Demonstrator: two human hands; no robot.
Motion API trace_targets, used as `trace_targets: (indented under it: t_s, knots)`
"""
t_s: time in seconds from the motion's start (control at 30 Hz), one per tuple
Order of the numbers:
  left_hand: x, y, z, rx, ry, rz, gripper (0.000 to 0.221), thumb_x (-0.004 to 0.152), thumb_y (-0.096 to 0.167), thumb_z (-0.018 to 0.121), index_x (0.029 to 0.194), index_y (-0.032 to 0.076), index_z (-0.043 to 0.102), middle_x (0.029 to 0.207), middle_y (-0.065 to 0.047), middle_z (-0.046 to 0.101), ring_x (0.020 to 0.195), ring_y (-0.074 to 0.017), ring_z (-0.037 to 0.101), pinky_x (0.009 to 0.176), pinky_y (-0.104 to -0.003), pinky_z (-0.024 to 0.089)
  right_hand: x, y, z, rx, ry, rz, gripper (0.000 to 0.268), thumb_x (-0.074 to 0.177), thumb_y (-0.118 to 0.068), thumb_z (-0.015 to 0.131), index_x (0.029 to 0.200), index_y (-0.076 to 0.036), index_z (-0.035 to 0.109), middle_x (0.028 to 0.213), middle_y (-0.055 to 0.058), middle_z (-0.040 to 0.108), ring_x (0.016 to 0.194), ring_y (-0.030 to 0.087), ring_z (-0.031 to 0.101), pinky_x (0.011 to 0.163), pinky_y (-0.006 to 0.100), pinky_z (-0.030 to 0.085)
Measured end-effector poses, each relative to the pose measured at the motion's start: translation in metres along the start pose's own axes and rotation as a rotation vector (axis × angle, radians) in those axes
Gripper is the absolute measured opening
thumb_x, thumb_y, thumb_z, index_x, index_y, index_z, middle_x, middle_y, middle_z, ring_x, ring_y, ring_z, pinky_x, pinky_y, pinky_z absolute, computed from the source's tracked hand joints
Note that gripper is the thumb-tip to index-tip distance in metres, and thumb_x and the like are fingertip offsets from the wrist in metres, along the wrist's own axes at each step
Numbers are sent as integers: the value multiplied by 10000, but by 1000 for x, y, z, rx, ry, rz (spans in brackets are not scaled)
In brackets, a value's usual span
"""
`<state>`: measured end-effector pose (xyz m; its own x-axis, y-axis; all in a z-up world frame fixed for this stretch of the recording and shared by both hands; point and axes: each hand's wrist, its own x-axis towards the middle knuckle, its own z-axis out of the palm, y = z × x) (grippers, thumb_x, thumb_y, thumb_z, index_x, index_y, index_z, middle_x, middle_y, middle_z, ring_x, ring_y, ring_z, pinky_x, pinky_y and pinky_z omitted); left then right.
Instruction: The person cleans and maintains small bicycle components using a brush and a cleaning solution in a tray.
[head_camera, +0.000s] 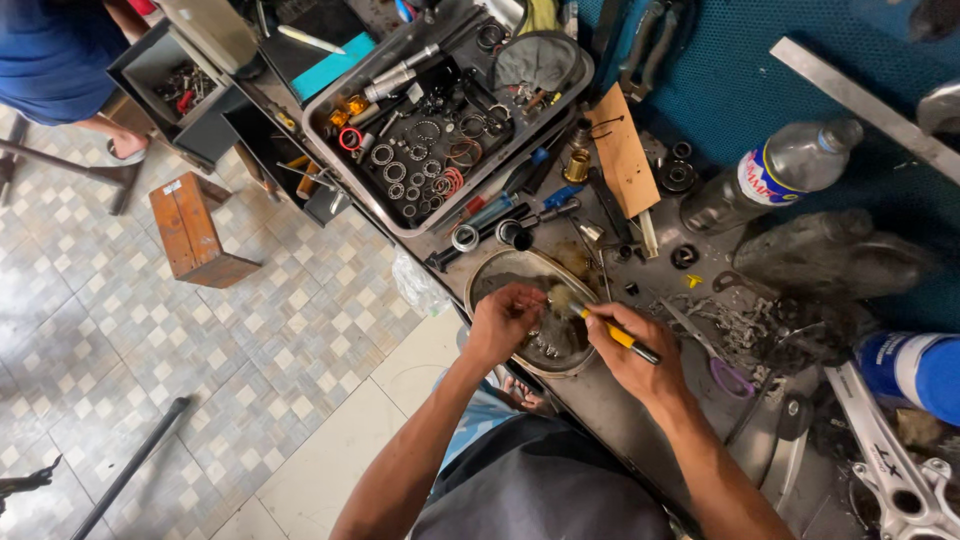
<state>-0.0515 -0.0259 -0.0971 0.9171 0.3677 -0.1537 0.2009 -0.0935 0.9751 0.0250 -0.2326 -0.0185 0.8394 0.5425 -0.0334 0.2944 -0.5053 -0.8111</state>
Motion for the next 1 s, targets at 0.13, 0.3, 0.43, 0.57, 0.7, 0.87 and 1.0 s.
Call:
trace_targets:
  t_s: [0.13, 0.3, 0.43, 0.57, 0.7, 0.87, 1.0]
  knots:
    - [1, -3, 1, -118, 19, -80, 272, 862, -69, 623, 1122, -40, 699, 886, -70, 745, 764, -121, 743, 686, -257, 612, 0, -3, 7, 366, -90, -41, 251, 945, -227, 690, 1140, -86, 761, 760, 56, 722, 638, 99, 622, 521, 295, 485]
    - [0, 2, -2, -140, 71, -139, 220, 925, -23, 649, 1138, -45, 702, 915, -99, 757, 759, -142, 734, 673, -275, 592, 1, -8, 3, 67, 7, -58, 260, 923, -210, 710, 1137, -77, 771, 830, 82, 773, 710, 136, 700, 604, 298, 536]
    - [-5, 3, 2, -75, 89, -124, 267, 916, -50, 625, 1177, -49, 682, 943, -125, 772, 790, -163, 760, 684, -286, 579, 3, -12, 3, 89, -25, -159, 261, 929, -185, 718, 1152, -53, 747, 967, 108, 779, 833, 168, 754, 717, 293, 571]
    - [-2, 4, 2, -222, 67, -128, 238, 966, 5, 591, 1179, -62, 674, 962, -122, 774, 822, -140, 767, 719, -271, 635, 1, -14, 0, 21, 9, -147, 261, 914, -197, 725, 1140, -71, 759, 926, 96, 776, 791, 163, 736, 689, 290, 561]
    - [-2, 9, 2, -143, 58, -147, 250, 981, 47, 608, 1183, -76, 689, 946, -136, 776, 751, -150, 739, 672, -276, 609, 2, -9, -4, -31, 58, -220, 255, 913, -186, 735, 1134, -61, 761, 933, 100, 773, 819, 179, 720, 714, 302, 550]
    - [1, 5, 5, -180, 61, -207, 255, 1004, 90, 581, 1191, -63, 664, 895, -132, 765, 682, -155, 718, 616, -278, 586, -1, -5, -6, 139, -14, -19, 266, 924, -195, 722, 1162, -85, 769, 831, 85, 759, 706, 153, 688, 616, 294, 527]
    - [6, 3, 8, -243, 57, -206, 230, 1023, 112, 561, 1087, -76, 677, 881, -103, 761, 692, -120, 700, 612, -267, 604, 2, -5, -7, 133, 53, -144, 247, 936, -173, 709, 1155, -65, 748, 915, 62, 770, 767, 104, 721, 658, 262, 559]
